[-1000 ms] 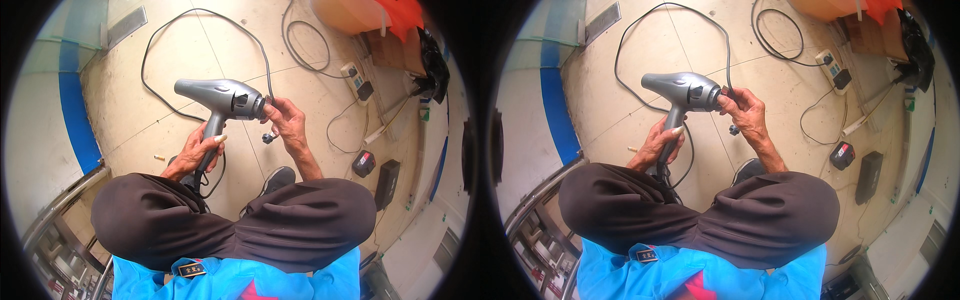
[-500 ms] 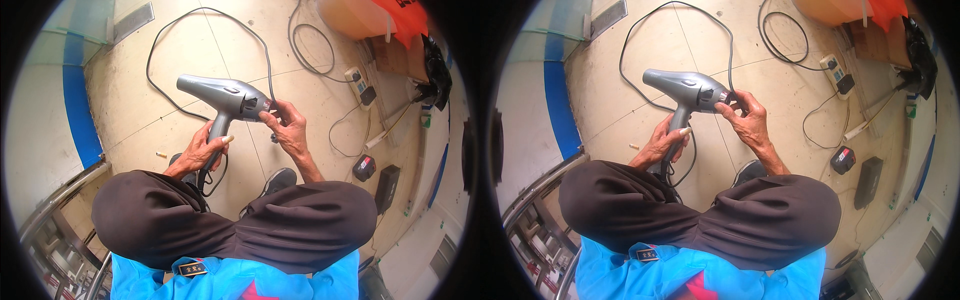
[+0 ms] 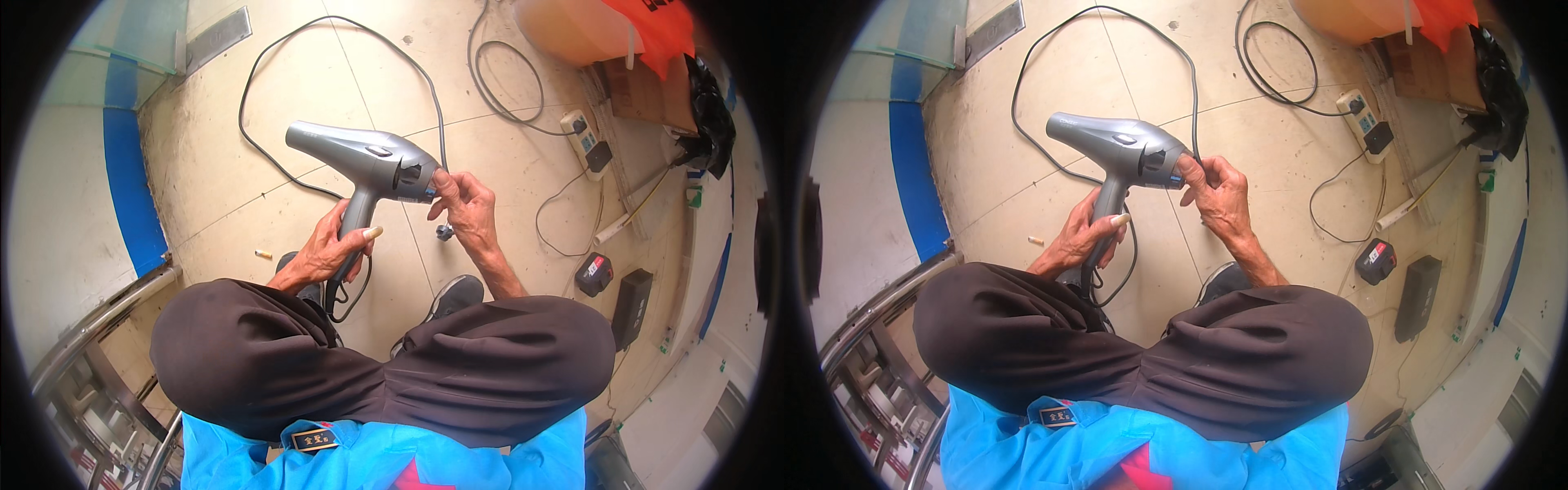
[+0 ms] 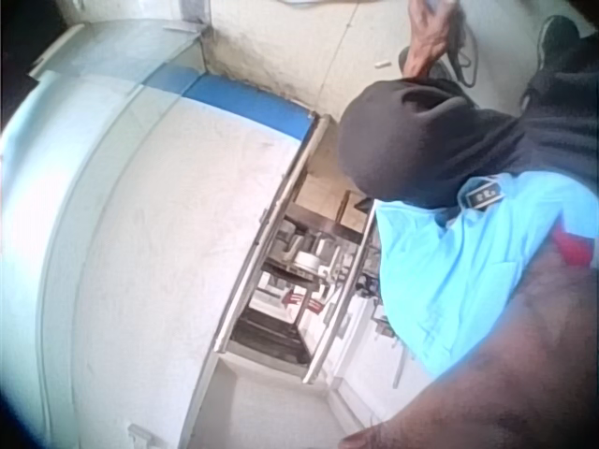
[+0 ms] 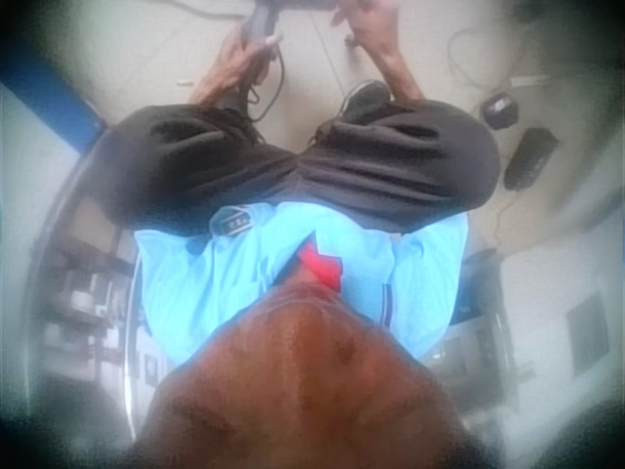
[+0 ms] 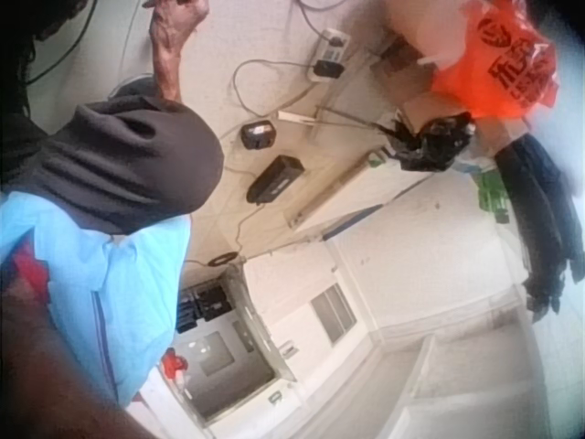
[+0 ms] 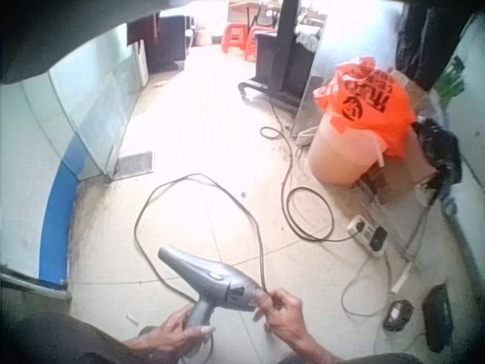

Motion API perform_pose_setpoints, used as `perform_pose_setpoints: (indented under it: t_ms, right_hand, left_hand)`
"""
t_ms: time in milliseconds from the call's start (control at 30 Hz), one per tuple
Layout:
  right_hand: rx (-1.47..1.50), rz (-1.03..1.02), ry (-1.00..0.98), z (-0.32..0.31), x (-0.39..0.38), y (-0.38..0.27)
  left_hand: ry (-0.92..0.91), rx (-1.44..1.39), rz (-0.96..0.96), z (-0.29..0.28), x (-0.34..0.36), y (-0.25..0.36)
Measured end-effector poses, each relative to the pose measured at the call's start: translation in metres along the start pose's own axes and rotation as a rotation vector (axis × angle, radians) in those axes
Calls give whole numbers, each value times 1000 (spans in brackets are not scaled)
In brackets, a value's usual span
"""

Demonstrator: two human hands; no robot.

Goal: The person sits on the floor and inspects a grey hair dryer, repeatedly turning it on and off to test its function. They manipulate the nozzle and body of the device, then unplug and replug the power cord into a nearby extension strip. Finally, they stand up and walk through a cluttered room while holding the hair dryer.

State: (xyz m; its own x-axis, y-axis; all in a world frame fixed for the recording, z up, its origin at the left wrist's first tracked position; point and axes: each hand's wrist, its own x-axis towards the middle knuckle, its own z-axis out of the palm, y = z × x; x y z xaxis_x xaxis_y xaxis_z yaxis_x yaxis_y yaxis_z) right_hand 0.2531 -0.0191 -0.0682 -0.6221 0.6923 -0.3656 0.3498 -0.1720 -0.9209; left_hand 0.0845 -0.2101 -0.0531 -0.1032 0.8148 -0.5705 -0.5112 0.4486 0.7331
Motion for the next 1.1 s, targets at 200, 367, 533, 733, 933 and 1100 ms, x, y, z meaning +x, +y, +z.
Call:
perform_pose_setpoints:
  t_ms: [200, 367, 533, 733, 933, 1100]
  right_hand:
    - [85, 179, -80, -3, 3, 2]
    - [123, 200, -98, -2, 4, 4]
    - [122, 105, -13, 2, 2, 0]
    - [189, 28, -117, -2, -1, -8]
    - [180, 58, -110, 0, 1, -1]
    - [189, 73, -119, 0, 1, 5]
  left_hand:
    - [-19, 38, 48, -1, 0, -4]
    - [7, 76, 71, -2, 2, -7]
    - [10, 79, 109, -3, 4, -11]
    - [28, 95, 110, -4, 2, -9]
    - [34, 119, 96, -1, 1, -6]
    - [42, 138, 99, 1, 1, -5]
